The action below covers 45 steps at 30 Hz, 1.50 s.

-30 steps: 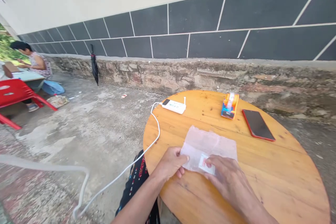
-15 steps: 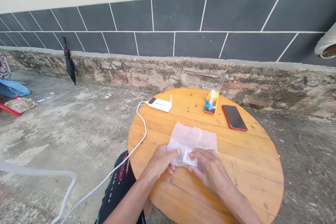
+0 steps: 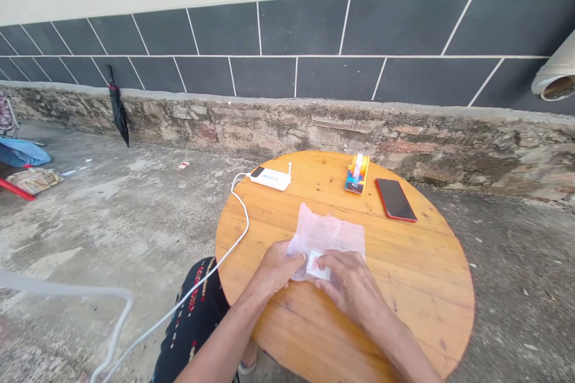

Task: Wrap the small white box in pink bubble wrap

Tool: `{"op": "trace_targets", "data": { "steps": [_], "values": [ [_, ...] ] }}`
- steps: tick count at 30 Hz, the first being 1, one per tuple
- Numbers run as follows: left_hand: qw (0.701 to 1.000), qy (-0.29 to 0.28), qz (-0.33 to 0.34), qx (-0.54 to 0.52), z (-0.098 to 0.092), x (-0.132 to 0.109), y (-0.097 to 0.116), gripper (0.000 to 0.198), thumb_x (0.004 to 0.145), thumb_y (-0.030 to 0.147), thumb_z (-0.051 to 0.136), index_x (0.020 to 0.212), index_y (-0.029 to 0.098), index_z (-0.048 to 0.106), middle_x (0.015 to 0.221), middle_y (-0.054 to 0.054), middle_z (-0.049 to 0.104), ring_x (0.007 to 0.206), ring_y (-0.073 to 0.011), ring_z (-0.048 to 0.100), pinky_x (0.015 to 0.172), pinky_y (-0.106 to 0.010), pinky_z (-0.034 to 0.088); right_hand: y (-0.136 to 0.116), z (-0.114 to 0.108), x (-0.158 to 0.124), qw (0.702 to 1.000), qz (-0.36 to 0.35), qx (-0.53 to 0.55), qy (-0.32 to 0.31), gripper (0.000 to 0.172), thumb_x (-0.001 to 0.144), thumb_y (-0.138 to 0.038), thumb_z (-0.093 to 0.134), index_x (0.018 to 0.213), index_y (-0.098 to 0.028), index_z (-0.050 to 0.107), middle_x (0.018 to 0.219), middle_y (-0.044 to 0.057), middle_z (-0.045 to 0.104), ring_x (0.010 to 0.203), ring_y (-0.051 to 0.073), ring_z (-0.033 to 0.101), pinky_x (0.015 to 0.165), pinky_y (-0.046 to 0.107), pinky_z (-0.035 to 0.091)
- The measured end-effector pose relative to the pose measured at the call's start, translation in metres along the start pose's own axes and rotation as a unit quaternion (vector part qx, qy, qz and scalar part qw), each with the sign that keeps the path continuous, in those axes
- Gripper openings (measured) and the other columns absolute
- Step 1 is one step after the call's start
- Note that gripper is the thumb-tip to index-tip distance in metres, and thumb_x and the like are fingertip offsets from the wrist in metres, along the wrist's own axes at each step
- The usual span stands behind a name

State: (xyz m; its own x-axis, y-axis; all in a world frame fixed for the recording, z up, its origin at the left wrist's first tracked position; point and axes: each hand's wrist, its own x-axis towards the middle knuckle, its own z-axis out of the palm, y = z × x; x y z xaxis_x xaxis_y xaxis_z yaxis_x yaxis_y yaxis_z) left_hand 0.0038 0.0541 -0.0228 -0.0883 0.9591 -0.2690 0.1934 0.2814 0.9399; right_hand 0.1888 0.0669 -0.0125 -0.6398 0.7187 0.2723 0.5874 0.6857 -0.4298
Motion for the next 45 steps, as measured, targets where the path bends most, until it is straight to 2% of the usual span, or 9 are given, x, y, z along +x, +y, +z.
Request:
{"op": "trace_targets", "data": {
  "steps": [4, 8, 15, 22, 27, 32, 38, 45],
  "values": [
    [0.999, -0.034, -0.015, 0.003, -0.014, -0.002, -0.003, 0.024, 0.070, 0.035, 0.056, 0.071, 0.012, 0.063, 0.050, 0.001, 0.054, 0.041, -0.0094, 0.049, 0.032, -0.016, 0.032, 0.001, 0.001, 0.000, 1.000, -0.004, -0.003, 0.006, 0.022, 0.078, -0.015, 0.065, 0.097, -0.023, 0.058, 0.100, 0.003, 0.067, 0.094, 0.023, 0.059, 0.083, 0.037, 0.038],
    [0.999, -0.036, -0.020, 0.007, -0.021, 0.003, -0.005, 0.024, 0.067, 0.035, 0.058, 0.062, 0.012, 0.059, 0.042, 0.004, 0.048, 0.034, -0.0065, 0.040, 0.031, -0.016, 0.023, 0.003, 0.003, -0.001, 1.000, -0.014, -0.012, 0.015, 0.020, 0.078, -0.016, 0.064, 0.096, -0.023, 0.059, 0.098, 0.004, 0.067, 0.091, 0.022, 0.060, 0.082, 0.036, 0.039],
    [1.000, -0.028, 0.006, -0.004, -0.012, 0.010, -0.010, 0.025, 0.064, 0.036, 0.057, 0.072, 0.012, 0.060, 0.053, 0.004, 0.050, 0.042, -0.0070, 0.042, 0.041, -0.019, 0.032, 0.000, 0.001, 0.000, 1.000, -0.010, -0.014, 0.012, 0.022, 0.077, -0.014, 0.065, 0.096, -0.022, 0.060, 0.098, 0.004, 0.067, 0.092, 0.022, 0.060, 0.082, 0.036, 0.039],
    [0.998, 0.002, 0.028, 0.063, -0.007, 0.009, -0.008, 0.014, 0.066, 0.028, 0.056, 0.064, 0.014, 0.058, 0.050, 0.005, 0.047, 0.044, -0.0092, 0.041, 0.042, -0.020, 0.029, 0.003, 0.004, -0.001, 1.000, -0.011, -0.006, 0.014, 0.020, 0.078, -0.015, 0.065, 0.096, -0.023, 0.059, 0.101, 0.004, 0.067, 0.092, 0.022, 0.061, 0.082, 0.036, 0.038],
    [0.991, 0.055, 0.052, 0.110, -0.003, 0.010, -0.009, 0.010, 0.063, 0.024, 0.059, 0.059, 0.015, 0.056, 0.051, 0.006, 0.046, 0.051, -0.0098, 0.042, 0.046, -0.020, 0.026, 0.004, 0.004, -0.001, 1.000, -0.008, -0.005, 0.010, 0.021, 0.078, -0.014, 0.067, 0.096, -0.023, 0.060, 0.102, 0.003, 0.067, 0.092, 0.022, 0.061, 0.083, 0.036, 0.037],
    [0.991, 0.073, 0.047, 0.102, 0.005, 0.015, -0.009, 0.013, 0.064, 0.024, 0.059, 0.058, 0.017, 0.050, 0.050, 0.007, 0.044, 0.047, -0.0073, 0.041, 0.042, -0.017, 0.024, 0.002, 0.002, 0.000, 1.000, -0.006, -0.004, 0.002, 0.025, 0.076, -0.012, 0.068, 0.097, -0.023, 0.060, 0.103, 0.003, 0.066, 0.093, 0.022, 0.060, 0.084, 0.035, 0.037],
    [0.999, 0.038, -0.007, 0.031, 0.014, 0.010, 0.001, 0.011, 0.068, 0.028, 0.053, 0.070, 0.017, 0.050, 0.050, 0.004, 0.054, 0.039, -0.0102, 0.050, 0.033, -0.017, 0.034, 0.001, 0.000, 0.001, 1.000, -0.005, -0.004, 0.001, 0.023, 0.077, -0.014, 0.068, 0.096, -0.022, 0.059, 0.101, 0.003, 0.066, 0.093, 0.022, 0.060, 0.082, 0.035, 0.035],
    [0.999, -0.004, -0.013, -0.032, 0.005, -0.001, 0.009, 0.012, 0.069, 0.023, 0.049, 0.074, 0.015, 0.057, 0.052, 0.002, 0.058, 0.046, -0.0104, 0.056, 0.043, -0.020, 0.049, 0.002, 0.001, 0.000, 1.000, -0.014, -0.004, 0.009, 0.018, 0.080, -0.018, 0.067, 0.095, -0.022, 0.058, 0.100, 0.003, 0.066, 0.091, 0.021, 0.061, 0.081, 0.035, 0.036]
  ]
}}
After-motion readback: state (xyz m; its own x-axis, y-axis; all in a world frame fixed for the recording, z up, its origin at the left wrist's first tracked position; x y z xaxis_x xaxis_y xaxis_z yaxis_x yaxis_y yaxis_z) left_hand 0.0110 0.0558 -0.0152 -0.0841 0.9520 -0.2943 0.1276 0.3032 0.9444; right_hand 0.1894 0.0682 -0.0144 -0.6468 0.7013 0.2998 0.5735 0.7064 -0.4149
